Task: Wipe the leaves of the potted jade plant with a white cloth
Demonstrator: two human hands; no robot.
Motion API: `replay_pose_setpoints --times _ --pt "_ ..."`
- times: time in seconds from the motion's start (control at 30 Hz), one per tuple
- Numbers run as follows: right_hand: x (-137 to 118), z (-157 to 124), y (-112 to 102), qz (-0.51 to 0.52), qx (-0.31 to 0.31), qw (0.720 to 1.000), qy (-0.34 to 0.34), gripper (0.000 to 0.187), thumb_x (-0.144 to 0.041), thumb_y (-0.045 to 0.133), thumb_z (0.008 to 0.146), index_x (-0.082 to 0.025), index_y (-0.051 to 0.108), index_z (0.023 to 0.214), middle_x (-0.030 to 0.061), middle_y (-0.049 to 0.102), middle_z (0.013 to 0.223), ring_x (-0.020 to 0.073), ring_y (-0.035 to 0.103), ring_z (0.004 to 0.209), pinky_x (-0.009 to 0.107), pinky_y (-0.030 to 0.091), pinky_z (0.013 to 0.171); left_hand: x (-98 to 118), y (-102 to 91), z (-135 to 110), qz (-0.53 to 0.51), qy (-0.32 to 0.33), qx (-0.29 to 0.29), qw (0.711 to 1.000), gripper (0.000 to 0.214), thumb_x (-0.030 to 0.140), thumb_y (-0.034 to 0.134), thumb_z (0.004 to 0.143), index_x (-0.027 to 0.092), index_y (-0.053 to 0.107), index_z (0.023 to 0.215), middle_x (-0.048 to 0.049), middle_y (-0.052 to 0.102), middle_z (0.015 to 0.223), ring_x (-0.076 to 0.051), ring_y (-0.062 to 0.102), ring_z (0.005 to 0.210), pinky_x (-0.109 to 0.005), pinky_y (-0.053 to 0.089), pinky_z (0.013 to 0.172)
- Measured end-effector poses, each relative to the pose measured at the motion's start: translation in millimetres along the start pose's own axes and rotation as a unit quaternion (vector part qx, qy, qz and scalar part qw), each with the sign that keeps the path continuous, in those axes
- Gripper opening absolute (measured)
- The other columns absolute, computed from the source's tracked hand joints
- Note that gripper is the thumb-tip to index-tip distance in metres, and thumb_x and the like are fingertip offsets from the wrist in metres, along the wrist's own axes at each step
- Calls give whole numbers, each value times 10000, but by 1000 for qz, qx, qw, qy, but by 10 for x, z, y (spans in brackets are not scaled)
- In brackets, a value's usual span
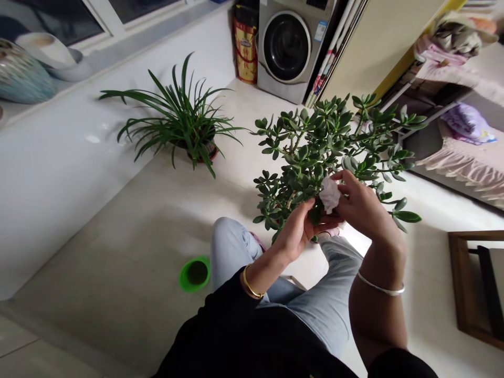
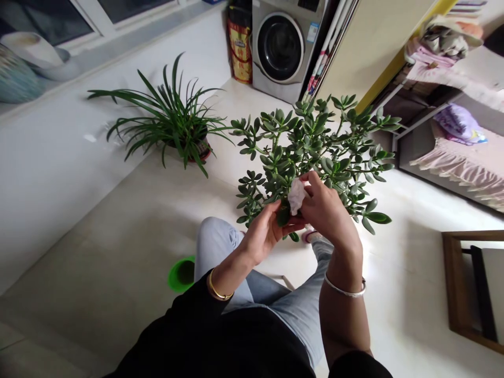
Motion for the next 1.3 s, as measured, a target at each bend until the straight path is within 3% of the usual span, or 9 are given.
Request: replay_pose_setpoints --times 0.13,0.4,0.53,0.77,1.07,1.3 --pt "82 18 83 95 -13 995 9 323 -161 534 765 -241 583 1074 -3 742 805 142 583 618 257 433 557 0 -5 -5 -7 -6 6 1000 320 362 554 986 115 754 1022 -124 802 892 -245 773 879 -403 590 947" --pt "123 21 89 242 31 970 21 238 -220 628 744 -248 571 973 -15 705 785 127 569 601 226 427 515 2 -18 9 9 -8 7 1000 359 379 522 993 108 752 1045 -149 809 918 -291 778 995 -419 575 970" --pt "89 7 -39 231 93 968 -12 176 -212 685 744 -239 593 891 -12 686 778 143 603 679 235 440 567 14 11 -2 5 -3 -4 1000 344 397 535 988 127 747 1021 -148 812 915 -290 777 991 -424 562 988" --pt "197 -21 -60 230 119 966 -4 134 -243 719 784 -238 623 878 -18 696 720 142 583 602 253 407 532 38 37 -35 -24 3 0 1000 265 322 511 1007 149 706 959 -130 813 917 -228 777 877 -388 554 972" --pt "193 -157 -258 135 267 954 -14 137 -325 691 857 -224 682 949 16 717 815 175 624 699 321 514 631 43 25 -41 -46 12 0 999 287 321 510 1018 147 666 1185 -112 796 933 -248 776 925 -428 527 1017" --pt "239 -284 -450 127 348 929 -3 206 -417 689 875 -213 691 902 16 623 746 187 580 676 327 493 602 70 22 -67 -37 44 -18 998 261 389 622 953 173 667 1093 -103 797 949 -248 775 929 -426 545 983"
Point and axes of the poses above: each hand's wrist, its own z-axis towards the middle knuckle, its own y-axis out of the palm, x = y × z, the point moved 10 cm from there along z, towards the middle knuckle
